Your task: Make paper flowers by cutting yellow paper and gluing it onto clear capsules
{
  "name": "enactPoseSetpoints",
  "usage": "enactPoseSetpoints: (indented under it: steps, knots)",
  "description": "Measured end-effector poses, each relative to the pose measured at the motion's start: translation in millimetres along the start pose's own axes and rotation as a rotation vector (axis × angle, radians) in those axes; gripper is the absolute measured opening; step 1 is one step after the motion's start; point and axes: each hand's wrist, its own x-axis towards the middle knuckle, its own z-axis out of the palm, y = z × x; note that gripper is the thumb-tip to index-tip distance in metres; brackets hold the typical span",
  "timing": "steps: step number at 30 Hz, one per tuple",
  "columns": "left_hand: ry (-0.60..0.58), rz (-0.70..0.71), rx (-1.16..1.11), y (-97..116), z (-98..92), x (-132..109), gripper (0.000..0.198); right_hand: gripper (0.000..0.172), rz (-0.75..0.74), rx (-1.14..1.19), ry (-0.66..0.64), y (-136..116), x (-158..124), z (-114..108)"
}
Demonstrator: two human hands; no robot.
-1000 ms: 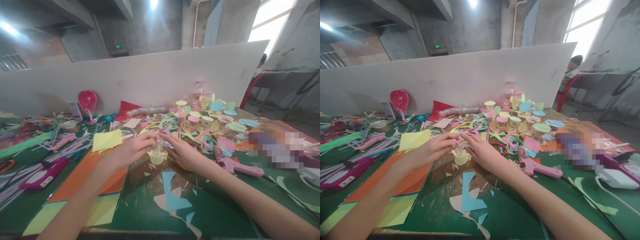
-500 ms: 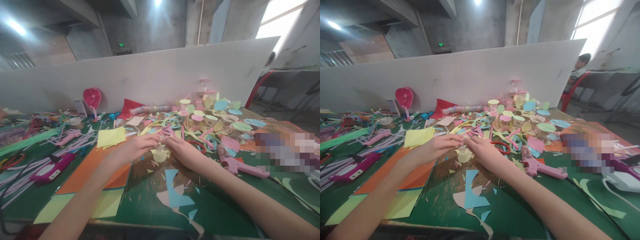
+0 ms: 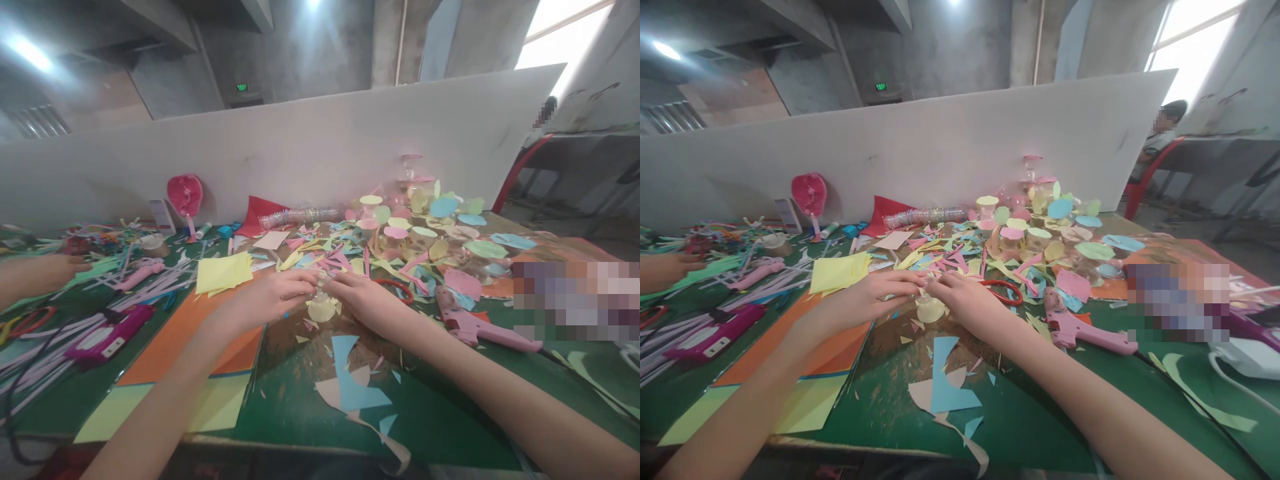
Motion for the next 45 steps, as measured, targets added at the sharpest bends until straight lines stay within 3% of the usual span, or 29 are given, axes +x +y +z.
enactPoseSetpoints:
  steps: [14,29,33,45]
  knots:
    - [0.016,0.029,-0.008,0.1,2.9,-0.3,0.026,0.041,-0.049,-0.043,-0.004,4.0,-2.1,2.0]
    - [0.059,0.046,-0.111,-6.0,9.4,-1.2,0.024,0.049,-0.09,-0.155,-0.025,2.3,-2.1,4.1]
    - [0.06,0.068,-0.067,-9.5,11.4,-2.4,0.025,0.042,-0.083,-0.142,-0.021,1.3,-0.1,2.8]
    - [0.092,0.17,0.03,-24.5,19.8,-4.1,0.026,0.047,-0.118,-0.156,0.011,6.6,0.3,11.5]
